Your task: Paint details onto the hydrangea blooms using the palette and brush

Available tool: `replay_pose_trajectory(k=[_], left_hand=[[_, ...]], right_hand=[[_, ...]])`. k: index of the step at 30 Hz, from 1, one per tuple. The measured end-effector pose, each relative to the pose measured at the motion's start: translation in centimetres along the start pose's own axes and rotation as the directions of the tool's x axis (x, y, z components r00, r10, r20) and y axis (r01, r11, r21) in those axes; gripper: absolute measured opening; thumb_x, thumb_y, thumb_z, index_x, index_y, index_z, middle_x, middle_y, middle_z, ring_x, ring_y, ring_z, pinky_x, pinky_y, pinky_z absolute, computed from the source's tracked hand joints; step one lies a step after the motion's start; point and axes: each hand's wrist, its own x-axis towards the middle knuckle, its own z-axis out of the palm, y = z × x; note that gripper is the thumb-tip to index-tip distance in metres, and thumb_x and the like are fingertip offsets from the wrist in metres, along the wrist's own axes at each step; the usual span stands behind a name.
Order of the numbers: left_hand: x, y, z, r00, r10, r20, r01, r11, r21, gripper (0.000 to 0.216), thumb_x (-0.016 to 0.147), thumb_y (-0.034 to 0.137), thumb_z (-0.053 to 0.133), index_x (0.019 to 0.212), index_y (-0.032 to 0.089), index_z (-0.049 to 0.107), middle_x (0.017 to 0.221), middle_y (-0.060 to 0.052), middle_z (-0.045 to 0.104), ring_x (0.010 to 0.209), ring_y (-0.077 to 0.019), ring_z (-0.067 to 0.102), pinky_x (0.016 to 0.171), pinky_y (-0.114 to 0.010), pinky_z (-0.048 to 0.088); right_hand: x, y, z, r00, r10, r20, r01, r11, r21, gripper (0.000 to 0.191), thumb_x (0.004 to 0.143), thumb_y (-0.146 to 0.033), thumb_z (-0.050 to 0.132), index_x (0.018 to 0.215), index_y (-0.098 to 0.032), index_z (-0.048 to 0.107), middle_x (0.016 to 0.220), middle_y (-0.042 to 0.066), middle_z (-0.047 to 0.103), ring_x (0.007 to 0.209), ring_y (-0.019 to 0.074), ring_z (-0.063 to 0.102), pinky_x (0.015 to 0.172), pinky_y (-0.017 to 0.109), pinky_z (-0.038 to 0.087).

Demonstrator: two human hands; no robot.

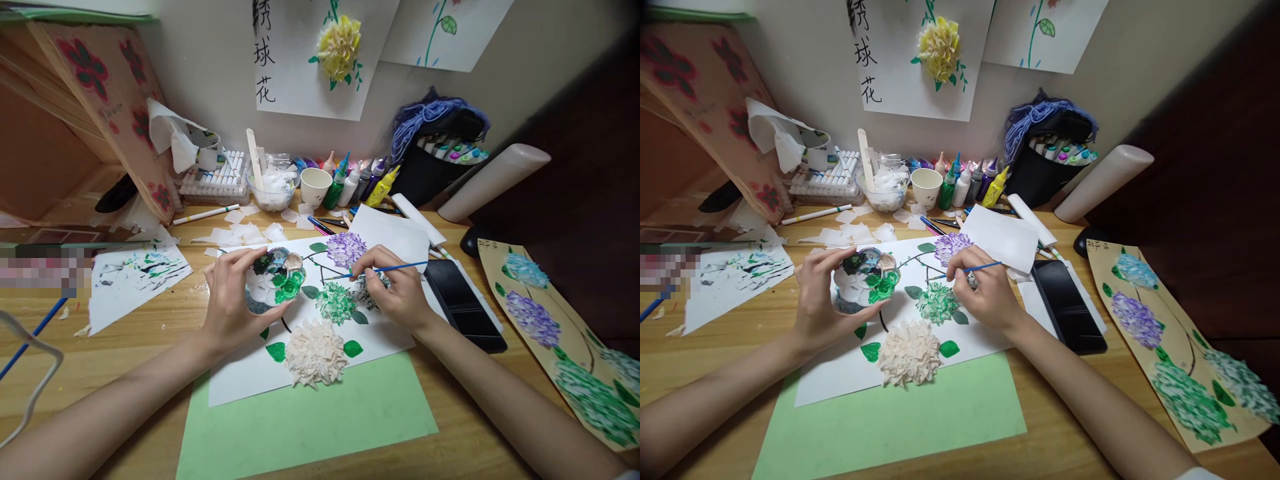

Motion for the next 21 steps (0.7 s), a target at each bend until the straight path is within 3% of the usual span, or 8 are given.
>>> replay_pose_trajectory(k=[21], left_hand=[[-0.04,-0.07,0.01,1.0,0.0,0.005,0.0,1.0,0.001,0.082,0.069,0.042,0.078,0.136,0.025,0.035,0.119,-0.011,0.056,0.109,-0.0298,0.054,0.085,-0.045,0.043]], right_hand=[[0.22,-0.16,-0.35,0.999,-0.02,0.035,0.02,1.0,0.01,0.017,0.083,-0.011,0.044,0.076,-0.021,0.056,0.072,0.001,0.058,0.07,0.0163,0.055,0.066,0.031,0.044]])
